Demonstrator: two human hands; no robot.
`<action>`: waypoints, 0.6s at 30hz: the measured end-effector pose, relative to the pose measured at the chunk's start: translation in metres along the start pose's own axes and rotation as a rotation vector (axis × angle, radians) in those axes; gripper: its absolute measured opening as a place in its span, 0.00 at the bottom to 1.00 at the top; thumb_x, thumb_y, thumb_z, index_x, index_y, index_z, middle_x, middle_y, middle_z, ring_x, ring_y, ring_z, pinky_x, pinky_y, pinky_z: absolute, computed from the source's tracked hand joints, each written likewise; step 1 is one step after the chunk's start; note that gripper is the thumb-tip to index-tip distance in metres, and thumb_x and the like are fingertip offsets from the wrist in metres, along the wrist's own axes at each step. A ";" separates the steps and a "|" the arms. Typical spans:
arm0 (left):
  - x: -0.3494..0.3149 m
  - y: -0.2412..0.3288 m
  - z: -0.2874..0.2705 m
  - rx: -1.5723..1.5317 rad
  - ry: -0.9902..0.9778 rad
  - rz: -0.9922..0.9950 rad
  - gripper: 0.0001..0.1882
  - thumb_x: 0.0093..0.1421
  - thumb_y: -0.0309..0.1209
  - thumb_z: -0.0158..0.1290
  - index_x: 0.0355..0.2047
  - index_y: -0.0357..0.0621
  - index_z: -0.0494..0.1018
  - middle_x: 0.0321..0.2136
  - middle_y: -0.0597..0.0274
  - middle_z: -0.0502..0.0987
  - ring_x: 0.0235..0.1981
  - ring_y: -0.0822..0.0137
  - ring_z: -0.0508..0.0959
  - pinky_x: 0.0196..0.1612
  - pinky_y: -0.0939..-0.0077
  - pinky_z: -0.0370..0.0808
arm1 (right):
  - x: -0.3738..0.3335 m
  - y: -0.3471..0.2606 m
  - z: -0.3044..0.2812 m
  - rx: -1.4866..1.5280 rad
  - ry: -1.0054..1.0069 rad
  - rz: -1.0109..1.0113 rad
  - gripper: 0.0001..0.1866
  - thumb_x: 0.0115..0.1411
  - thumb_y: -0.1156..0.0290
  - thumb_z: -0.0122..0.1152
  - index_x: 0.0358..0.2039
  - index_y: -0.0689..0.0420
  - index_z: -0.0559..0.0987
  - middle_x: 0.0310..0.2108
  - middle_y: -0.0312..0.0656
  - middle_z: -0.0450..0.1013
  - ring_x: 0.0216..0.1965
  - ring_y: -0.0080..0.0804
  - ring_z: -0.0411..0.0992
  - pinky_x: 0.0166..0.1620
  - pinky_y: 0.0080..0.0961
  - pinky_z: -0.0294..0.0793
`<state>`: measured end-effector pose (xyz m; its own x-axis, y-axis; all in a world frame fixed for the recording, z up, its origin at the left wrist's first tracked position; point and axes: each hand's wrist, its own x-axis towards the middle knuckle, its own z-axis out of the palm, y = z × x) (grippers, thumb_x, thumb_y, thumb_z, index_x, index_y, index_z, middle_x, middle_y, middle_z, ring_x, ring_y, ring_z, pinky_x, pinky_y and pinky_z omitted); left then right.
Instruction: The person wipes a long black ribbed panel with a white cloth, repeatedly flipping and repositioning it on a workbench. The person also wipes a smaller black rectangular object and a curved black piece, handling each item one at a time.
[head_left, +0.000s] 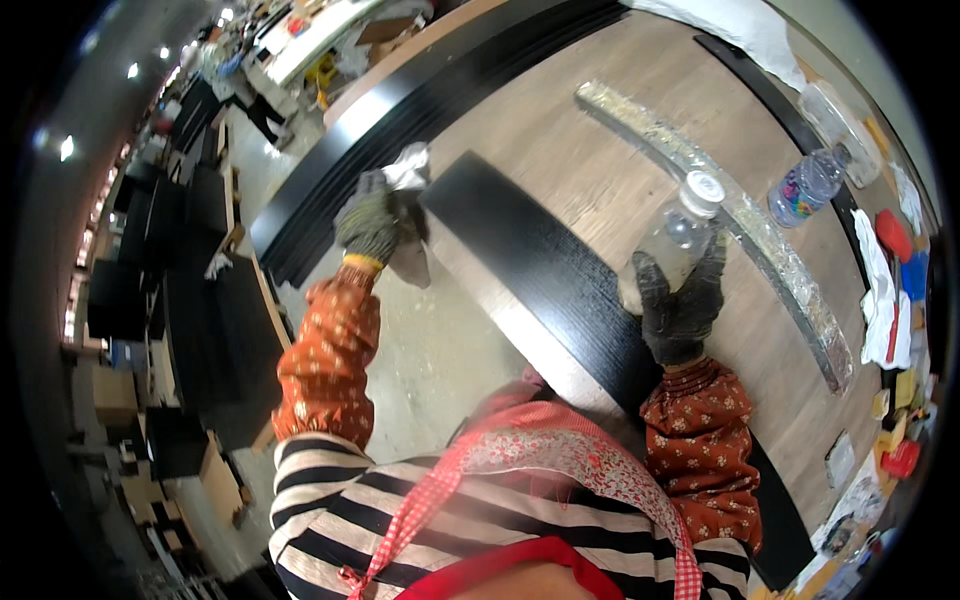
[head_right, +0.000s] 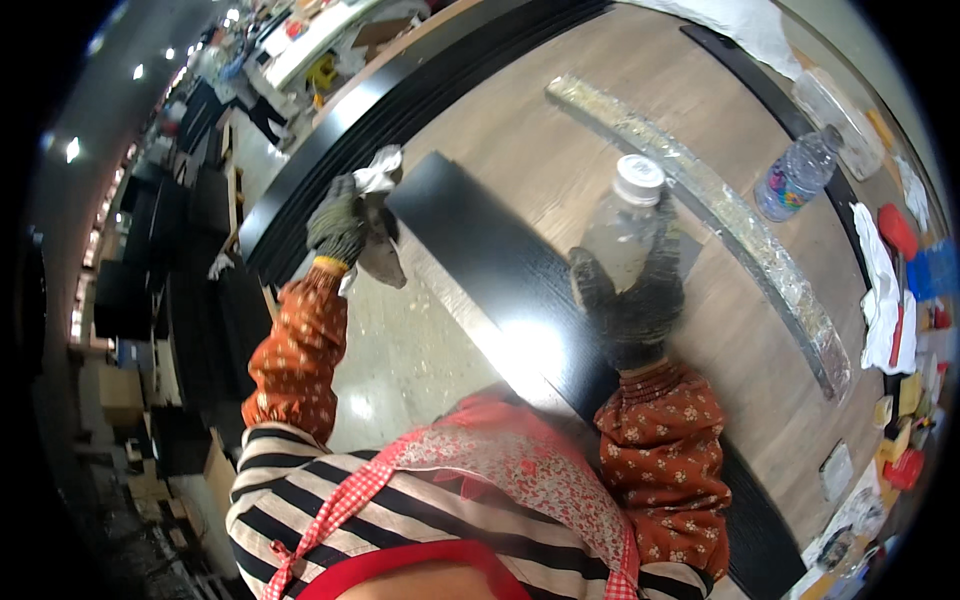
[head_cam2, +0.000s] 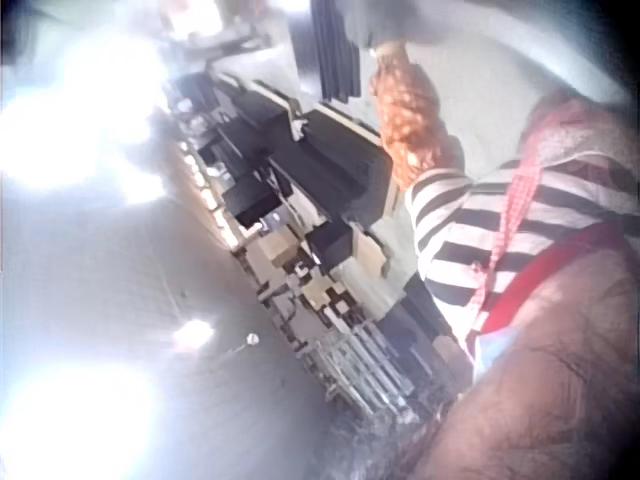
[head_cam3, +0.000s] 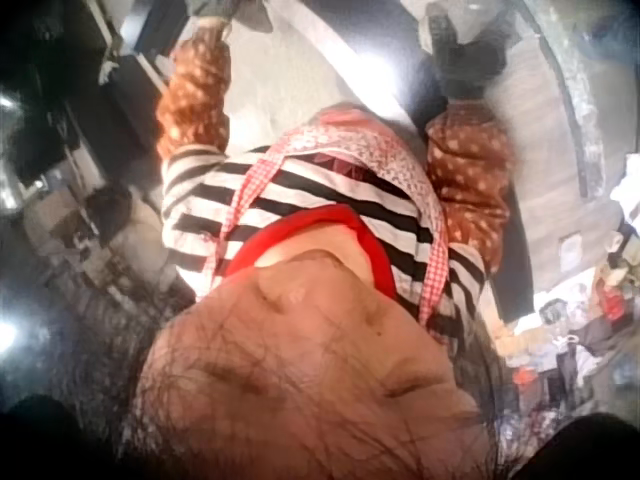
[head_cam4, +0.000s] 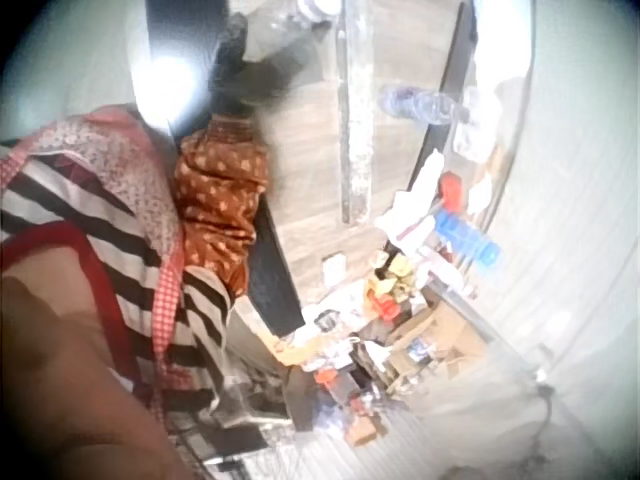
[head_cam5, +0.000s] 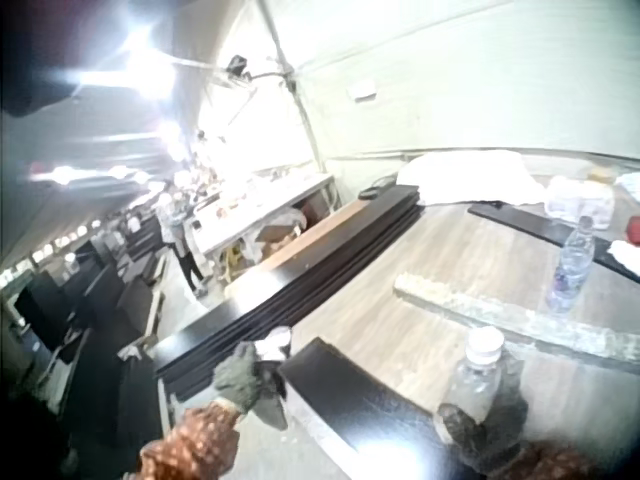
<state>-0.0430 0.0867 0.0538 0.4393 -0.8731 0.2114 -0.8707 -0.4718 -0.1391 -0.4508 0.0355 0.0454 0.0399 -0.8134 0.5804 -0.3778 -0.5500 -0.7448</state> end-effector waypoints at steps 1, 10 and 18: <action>0.002 -0.012 0.003 0.013 0.121 -0.075 0.33 0.58 0.41 0.54 0.63 0.50 0.62 0.62 0.51 0.65 0.49 0.49 0.77 0.51 0.55 0.74 | -0.002 0.005 0.005 -0.054 -0.008 -0.028 0.52 0.49 0.51 0.72 0.66 0.64 0.57 0.55 0.57 0.69 0.51 0.49 0.73 0.51 0.41 0.76; -0.079 0.164 -0.073 -0.072 0.064 0.860 0.38 0.56 0.38 0.55 0.66 0.46 0.58 0.65 0.50 0.61 0.56 0.55 0.71 0.51 0.58 0.72 | -0.001 -0.003 -0.009 -0.007 -0.065 0.089 0.50 0.49 0.53 0.73 0.66 0.62 0.59 0.56 0.55 0.67 0.54 0.48 0.71 0.53 0.40 0.74; 0.054 0.091 -0.027 0.108 -0.013 0.314 0.20 0.63 0.40 0.45 0.54 0.51 0.70 0.55 0.58 0.72 0.45 0.49 0.77 0.45 0.51 0.74 | 0.003 -0.003 -0.004 0.038 -0.057 0.131 0.49 0.48 0.62 0.75 0.66 0.59 0.57 0.56 0.52 0.68 0.55 0.47 0.71 0.55 0.40 0.73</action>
<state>-0.1045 -0.0003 0.0783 0.1572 -0.9791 0.1292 -0.9357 -0.1895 -0.2977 -0.4534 0.0355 0.0510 0.0451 -0.8877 0.4582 -0.3482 -0.4439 -0.8257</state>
